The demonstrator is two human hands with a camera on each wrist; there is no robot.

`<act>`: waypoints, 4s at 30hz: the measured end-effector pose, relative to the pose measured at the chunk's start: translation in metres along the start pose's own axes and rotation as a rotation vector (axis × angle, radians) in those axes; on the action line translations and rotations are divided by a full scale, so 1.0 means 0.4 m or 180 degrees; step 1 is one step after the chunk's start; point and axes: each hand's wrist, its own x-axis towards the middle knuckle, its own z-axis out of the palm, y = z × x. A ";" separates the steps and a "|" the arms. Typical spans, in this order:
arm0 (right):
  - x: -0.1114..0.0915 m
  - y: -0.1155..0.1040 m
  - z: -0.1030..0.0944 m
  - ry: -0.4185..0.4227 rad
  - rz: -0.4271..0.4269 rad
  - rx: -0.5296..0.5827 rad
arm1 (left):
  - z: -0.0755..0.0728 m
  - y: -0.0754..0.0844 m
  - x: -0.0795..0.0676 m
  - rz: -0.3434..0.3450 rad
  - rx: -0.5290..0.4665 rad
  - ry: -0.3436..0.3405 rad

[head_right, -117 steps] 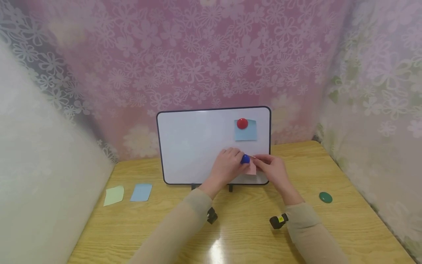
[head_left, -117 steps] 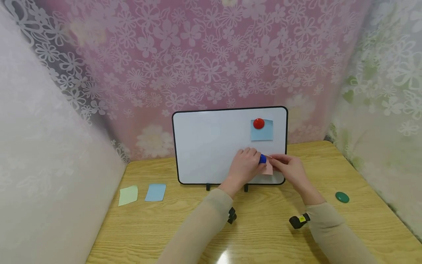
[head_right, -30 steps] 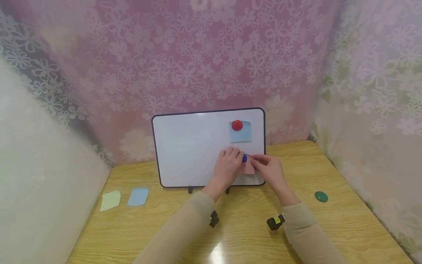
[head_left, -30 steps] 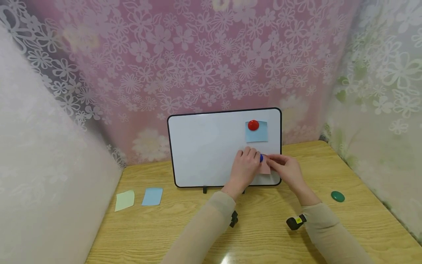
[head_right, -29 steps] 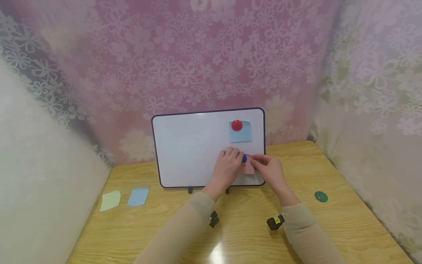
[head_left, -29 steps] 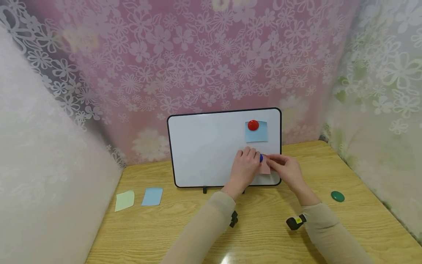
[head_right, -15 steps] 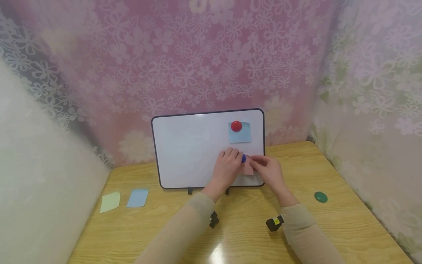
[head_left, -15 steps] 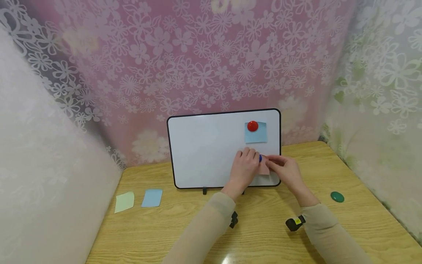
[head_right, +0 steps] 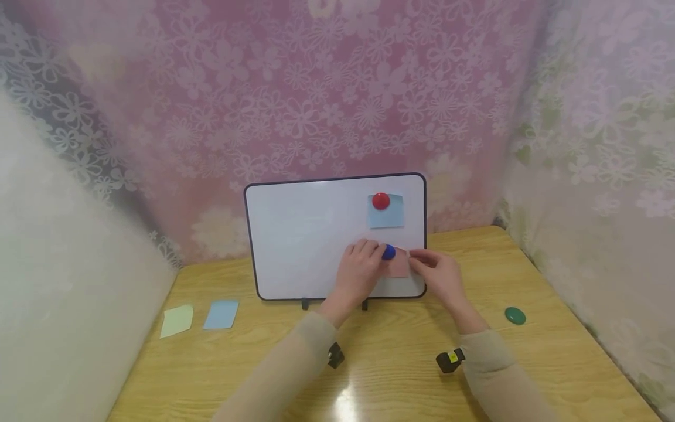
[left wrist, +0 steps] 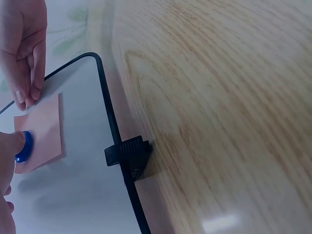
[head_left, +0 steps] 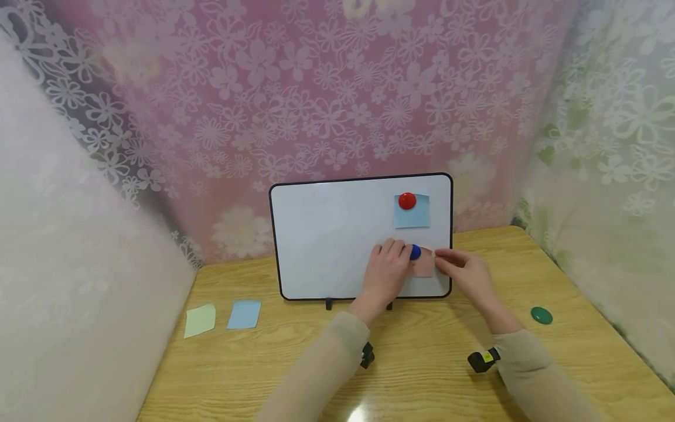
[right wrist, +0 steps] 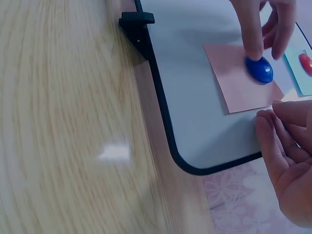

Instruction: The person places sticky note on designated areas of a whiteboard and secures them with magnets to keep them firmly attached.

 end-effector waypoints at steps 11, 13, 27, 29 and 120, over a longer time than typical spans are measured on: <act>-0.006 0.002 -0.019 -0.0049 -0.0146 -0.0656 | -0.019 -0.037 -0.057 -0.0330 -0.0929 0.0163; -0.009 0.004 -0.023 -0.0063 -0.0188 -0.0766 | -0.022 -0.045 -0.071 -0.0398 -0.1031 0.0123; -0.018 0.026 -0.034 -0.0247 -0.0420 -0.1049 | -0.028 -0.092 -0.160 -0.0650 -0.1549 -0.0053; -0.022 0.027 -0.033 -0.0321 -0.0429 -0.1068 | -0.032 -0.095 -0.171 -0.0670 -0.1620 -0.0067; -0.100 0.223 -0.413 -0.1014 -0.0317 -0.2482 | -0.110 -0.651 -0.728 -0.3156 -0.2086 -0.0656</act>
